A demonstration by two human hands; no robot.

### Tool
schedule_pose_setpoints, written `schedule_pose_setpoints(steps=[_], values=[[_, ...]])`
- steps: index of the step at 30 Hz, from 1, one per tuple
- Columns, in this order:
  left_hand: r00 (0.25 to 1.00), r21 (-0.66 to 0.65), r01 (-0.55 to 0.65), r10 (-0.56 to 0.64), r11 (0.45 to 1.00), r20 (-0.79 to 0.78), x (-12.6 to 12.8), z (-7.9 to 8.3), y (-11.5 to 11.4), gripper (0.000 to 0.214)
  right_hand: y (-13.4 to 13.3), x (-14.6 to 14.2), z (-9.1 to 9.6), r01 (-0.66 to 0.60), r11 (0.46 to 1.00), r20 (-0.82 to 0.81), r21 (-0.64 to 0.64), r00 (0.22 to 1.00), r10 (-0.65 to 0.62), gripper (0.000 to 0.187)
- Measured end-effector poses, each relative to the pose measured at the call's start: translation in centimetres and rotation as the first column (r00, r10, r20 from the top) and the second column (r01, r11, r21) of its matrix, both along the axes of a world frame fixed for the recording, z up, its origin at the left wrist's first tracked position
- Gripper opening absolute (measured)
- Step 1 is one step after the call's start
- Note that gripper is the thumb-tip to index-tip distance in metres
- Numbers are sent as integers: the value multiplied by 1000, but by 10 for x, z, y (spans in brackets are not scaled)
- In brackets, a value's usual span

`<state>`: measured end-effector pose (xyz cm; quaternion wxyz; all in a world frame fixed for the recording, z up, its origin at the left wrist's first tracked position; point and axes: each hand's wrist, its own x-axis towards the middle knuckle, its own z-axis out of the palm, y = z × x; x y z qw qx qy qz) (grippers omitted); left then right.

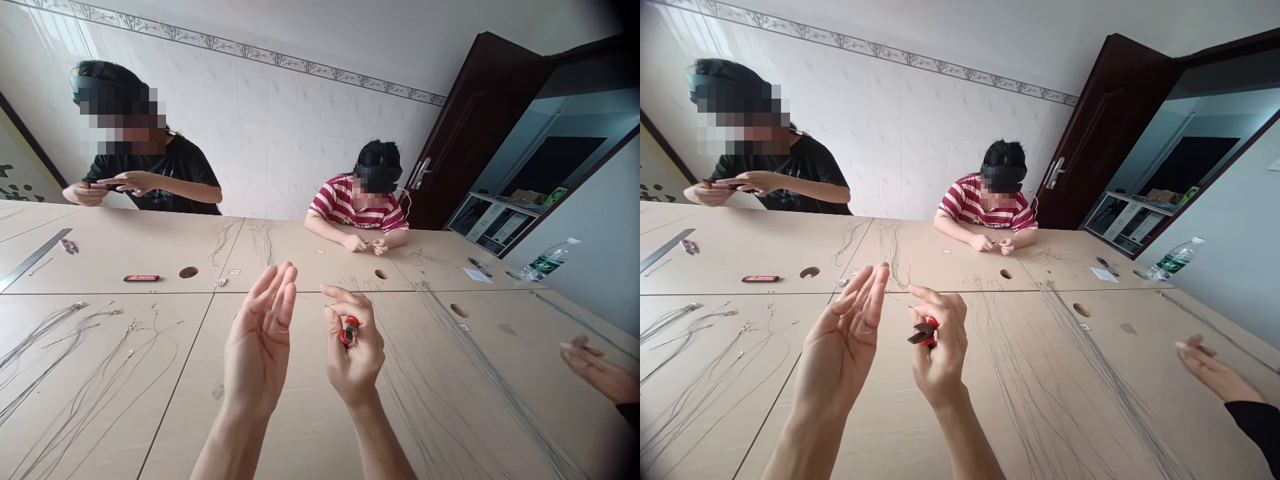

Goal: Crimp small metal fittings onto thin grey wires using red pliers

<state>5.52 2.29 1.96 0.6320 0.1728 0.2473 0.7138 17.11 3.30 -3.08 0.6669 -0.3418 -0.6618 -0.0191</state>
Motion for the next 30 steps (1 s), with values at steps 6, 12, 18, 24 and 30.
schedule_pose_setpoints(steps=[6, 12, 18, 24, 30], values=[[969, 18, 165, -165, 986, 186, -17, -1, 9, 39, -1, -2, 0, -39, 999, 18, 8, 999, 39, 25], [994, 175, 45, -26, 984, -108, -21, -3, 5, 39, 1, -7, 0, -5, 999, -5, 43, 1000, 6, 24], [920, 58, -29, 50, 998, -389, -29, 1, 2, 38, -6, -14, -2, -145, 989, -102, -25, 985, 141, 18], [919, 92, -2, 38, 996, -393, -23, 0, 5, 37, -22, -21, 10, -418, 891, -293, -175, 886, 359, 11], [935, 144, 23, 29, 989, -354, -27, 1, 4, 44, -16, -18, 10, -462, 872, -330, -164, 859, 392, 13]])
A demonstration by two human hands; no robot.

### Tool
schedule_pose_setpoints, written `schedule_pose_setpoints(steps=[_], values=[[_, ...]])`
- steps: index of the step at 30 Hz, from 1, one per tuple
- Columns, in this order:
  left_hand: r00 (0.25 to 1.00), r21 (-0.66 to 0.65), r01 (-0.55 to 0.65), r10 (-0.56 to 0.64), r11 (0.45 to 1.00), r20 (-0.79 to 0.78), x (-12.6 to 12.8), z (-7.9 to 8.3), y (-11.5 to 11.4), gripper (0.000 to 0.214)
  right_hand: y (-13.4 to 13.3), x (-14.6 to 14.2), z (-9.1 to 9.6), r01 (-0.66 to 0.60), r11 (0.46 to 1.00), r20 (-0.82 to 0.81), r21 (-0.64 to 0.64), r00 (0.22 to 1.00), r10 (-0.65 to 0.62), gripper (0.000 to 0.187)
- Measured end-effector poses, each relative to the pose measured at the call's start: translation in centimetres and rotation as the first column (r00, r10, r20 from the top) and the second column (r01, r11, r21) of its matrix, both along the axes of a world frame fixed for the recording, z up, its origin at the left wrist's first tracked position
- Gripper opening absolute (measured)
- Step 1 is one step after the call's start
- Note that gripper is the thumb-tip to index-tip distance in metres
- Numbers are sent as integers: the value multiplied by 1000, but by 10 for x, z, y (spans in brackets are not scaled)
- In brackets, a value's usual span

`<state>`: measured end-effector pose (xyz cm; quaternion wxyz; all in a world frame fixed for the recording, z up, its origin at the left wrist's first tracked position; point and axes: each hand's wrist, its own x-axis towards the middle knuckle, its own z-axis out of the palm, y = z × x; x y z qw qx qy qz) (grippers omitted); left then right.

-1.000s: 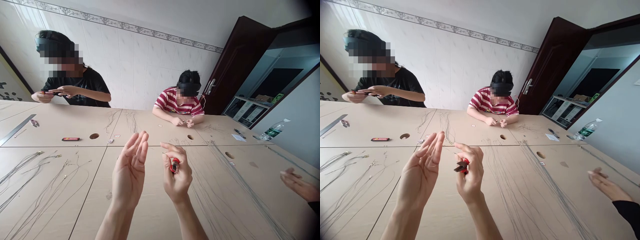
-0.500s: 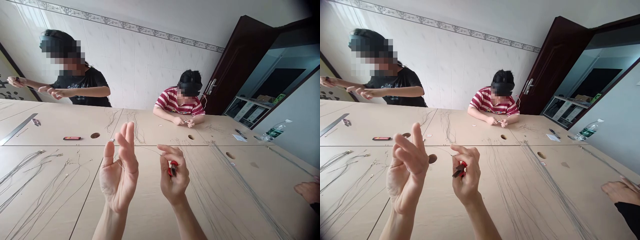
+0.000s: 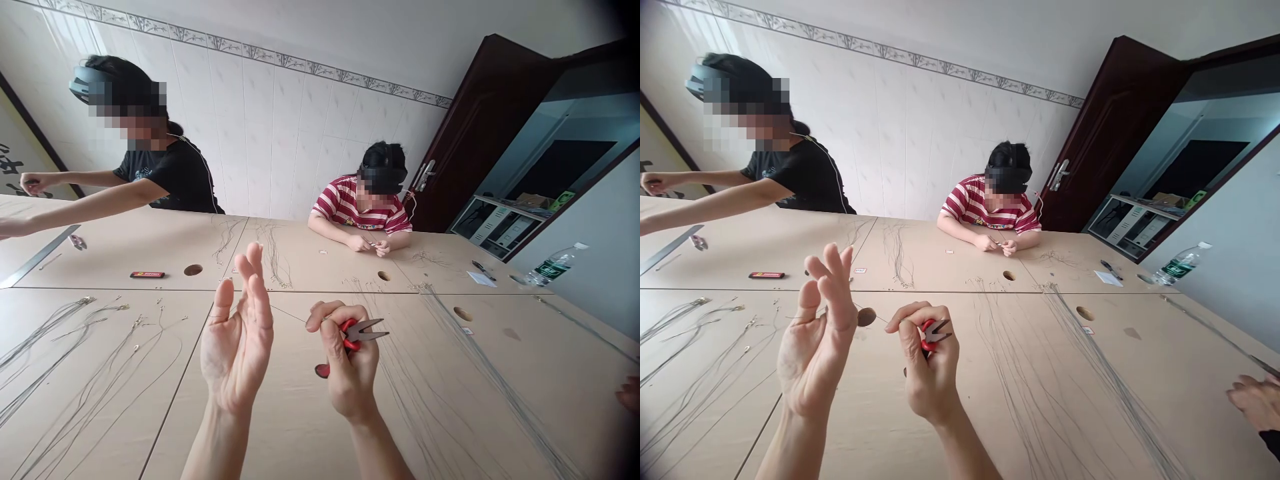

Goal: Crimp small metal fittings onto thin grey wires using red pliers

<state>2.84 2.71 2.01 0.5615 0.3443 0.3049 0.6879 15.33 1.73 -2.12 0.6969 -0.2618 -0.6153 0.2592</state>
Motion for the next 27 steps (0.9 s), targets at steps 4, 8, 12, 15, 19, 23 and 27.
schedule_pose_setpoints(steps=[4, 8, 12, 15, 19, 23, 27], values=[[994, 83, 10, -19, 997, 111, -7, -4, 4, 41, 4, 4, -2, 68, 997, 28, 29, 997, -69, 13], [982, 129, 124, -140, 984, 123, 4, -7, 4, 39, 4, 6, -6, 109, 993, 118, 44, 986, -114, 10], [983, 114, 151, -137, 982, -123, 25, -5, -7, 39, 5, 9, -7, 161, 984, 213, 76, 962, -174, 10], [960, 97, 88, -59, 991, -274, 34, -4, -15, 37, 6, 10, -6, 220, 963, 237, 154, 938, -253, 16], [923, 113, -3, 46, 994, -383, 35, -5, -17, 35, 9, 11, -7, 336, 913, 249, 230, 887, -389, 21], [884, 133, -4, 66, 991, -463, 35, -6, -16, 26, 10, 12, -8, 384, 890, 263, 246, 857, -443, 23], [877, 133, -16, 78, 991, -475, 35, -7, -15, 20, 11, 13, -9, 400, 879, 263, 262, 846, -463, 23]])
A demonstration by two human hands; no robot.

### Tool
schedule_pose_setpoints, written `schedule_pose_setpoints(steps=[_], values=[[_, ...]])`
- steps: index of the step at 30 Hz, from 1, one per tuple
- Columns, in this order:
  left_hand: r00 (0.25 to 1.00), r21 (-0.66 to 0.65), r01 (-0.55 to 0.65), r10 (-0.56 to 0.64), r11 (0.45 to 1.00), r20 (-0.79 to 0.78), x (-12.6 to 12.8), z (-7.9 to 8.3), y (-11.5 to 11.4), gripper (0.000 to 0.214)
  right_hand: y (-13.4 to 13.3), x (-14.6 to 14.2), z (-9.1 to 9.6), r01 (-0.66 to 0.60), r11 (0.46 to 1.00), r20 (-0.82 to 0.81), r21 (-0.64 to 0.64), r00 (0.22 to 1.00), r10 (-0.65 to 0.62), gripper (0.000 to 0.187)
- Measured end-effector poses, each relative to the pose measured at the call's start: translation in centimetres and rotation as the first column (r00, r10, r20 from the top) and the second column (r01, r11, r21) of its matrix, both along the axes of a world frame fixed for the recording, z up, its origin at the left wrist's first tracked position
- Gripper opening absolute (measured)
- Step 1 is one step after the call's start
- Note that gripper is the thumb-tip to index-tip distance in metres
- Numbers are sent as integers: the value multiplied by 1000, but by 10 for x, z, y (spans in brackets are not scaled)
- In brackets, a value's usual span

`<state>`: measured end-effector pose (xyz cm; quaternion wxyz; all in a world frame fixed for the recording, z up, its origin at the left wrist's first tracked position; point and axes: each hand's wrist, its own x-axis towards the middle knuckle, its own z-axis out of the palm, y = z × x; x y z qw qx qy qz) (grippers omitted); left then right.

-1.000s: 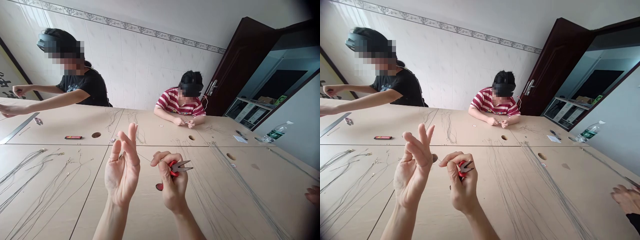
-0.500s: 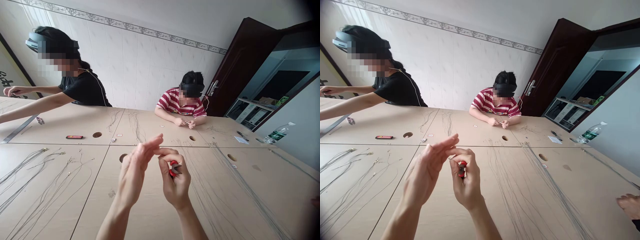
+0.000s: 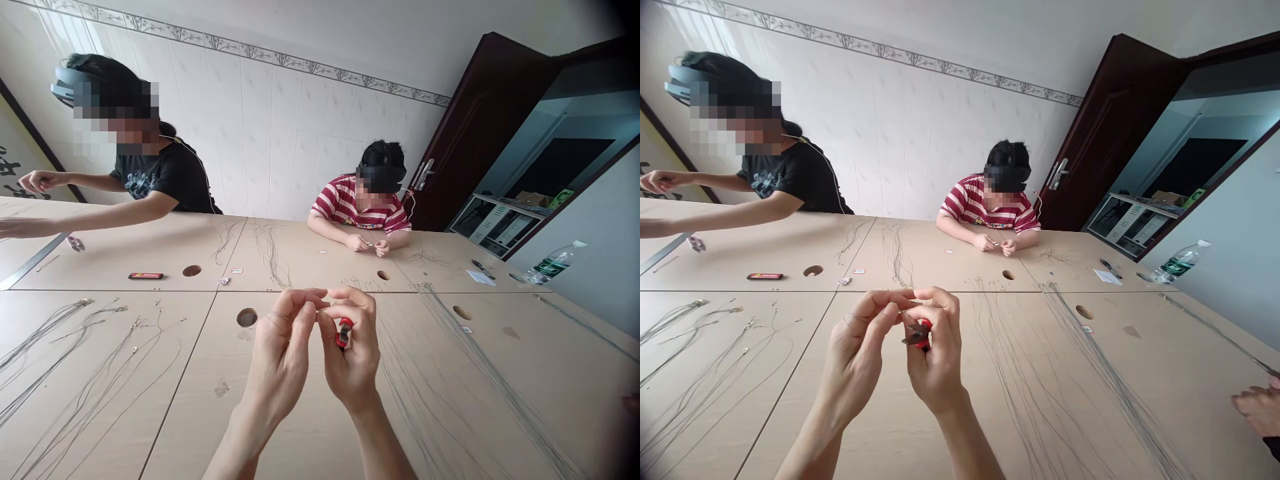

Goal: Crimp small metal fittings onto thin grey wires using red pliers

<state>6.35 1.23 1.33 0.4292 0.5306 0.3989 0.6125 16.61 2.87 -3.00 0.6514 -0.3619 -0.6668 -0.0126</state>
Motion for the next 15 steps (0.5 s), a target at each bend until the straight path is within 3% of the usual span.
schedule_pose_setpoints(steps=[7, 15], values=[[999, -7, 45, -44, 999, 11, -5, -4, 4, 21, -2, 1, -1, -27, 999, -7, -29, 1000, 27, 27], [994, 78, 35, -27, 996, -108, -9, -8, 8, 19, 1, 1, 0, -46, 996, -17, -72, 999, 45, 26]])
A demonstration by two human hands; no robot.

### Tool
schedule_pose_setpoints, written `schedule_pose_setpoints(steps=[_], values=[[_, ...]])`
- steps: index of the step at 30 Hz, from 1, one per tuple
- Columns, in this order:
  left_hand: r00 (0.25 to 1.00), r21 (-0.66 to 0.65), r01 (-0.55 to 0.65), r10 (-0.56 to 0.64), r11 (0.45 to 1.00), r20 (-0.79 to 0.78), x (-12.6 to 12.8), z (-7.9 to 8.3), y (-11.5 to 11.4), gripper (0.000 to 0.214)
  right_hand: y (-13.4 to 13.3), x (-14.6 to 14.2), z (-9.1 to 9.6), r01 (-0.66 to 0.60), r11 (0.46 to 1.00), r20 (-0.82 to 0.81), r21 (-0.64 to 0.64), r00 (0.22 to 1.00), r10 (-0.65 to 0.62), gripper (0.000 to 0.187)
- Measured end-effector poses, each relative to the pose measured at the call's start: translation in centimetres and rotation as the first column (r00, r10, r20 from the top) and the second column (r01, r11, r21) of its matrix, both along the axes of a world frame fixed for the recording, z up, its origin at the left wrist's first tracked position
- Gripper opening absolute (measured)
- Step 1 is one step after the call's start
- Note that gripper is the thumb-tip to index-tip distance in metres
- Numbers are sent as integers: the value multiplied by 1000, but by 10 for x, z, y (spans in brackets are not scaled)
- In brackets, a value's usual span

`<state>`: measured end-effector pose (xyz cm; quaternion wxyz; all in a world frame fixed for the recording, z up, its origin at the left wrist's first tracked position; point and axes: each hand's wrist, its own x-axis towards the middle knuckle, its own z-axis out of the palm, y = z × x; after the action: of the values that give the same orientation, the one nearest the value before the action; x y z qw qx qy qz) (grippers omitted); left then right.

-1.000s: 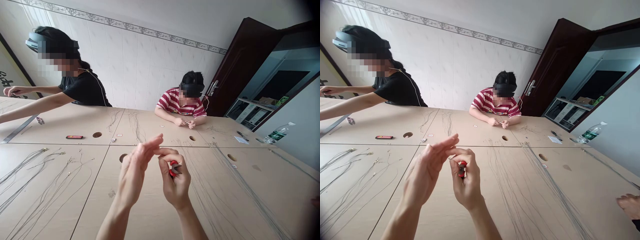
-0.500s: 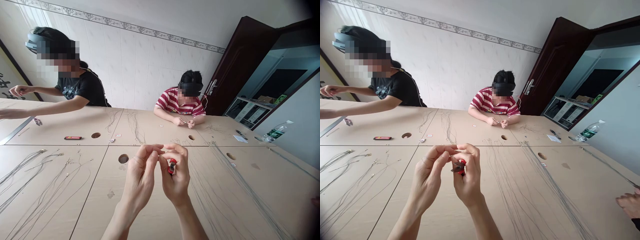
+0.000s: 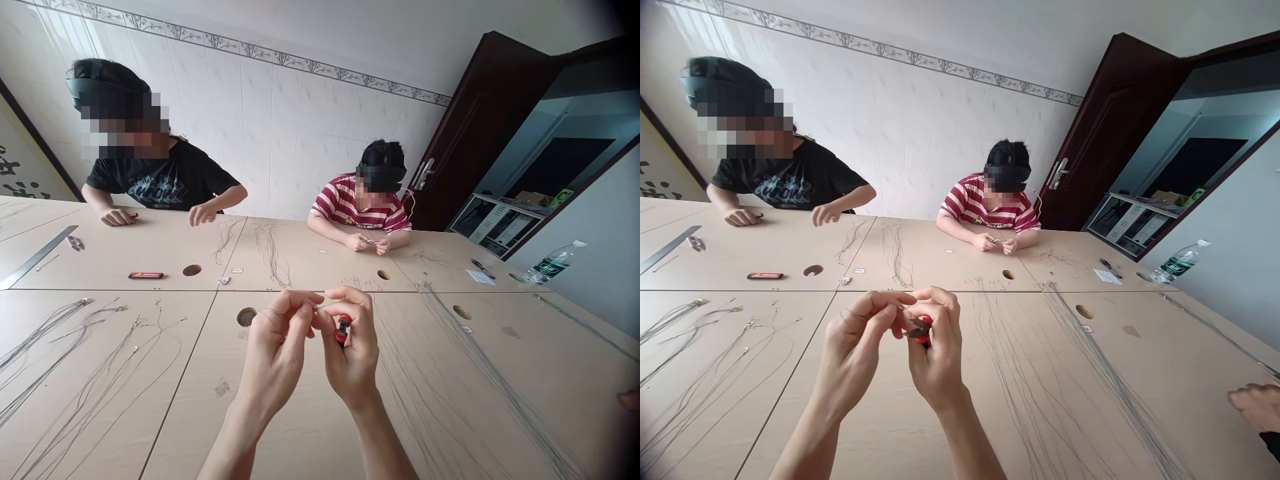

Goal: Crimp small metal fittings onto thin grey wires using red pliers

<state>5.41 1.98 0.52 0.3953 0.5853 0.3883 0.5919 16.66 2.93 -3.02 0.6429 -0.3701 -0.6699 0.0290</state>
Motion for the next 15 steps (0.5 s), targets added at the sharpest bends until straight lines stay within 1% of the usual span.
schedule_pose_setpoints(steps=[7, 15], values=[[998, -3, -16, 16, 1000, -67, -4, -1, 3, 17, 1, 2, -1, 32, 999, 36, -18, 999, -32, 20], [991, -48, -44, 37, 998, -128, -6, -2, 7, 20, 3, 2, -1, 7, 1000, 58, -21, 998, -5, 24]])
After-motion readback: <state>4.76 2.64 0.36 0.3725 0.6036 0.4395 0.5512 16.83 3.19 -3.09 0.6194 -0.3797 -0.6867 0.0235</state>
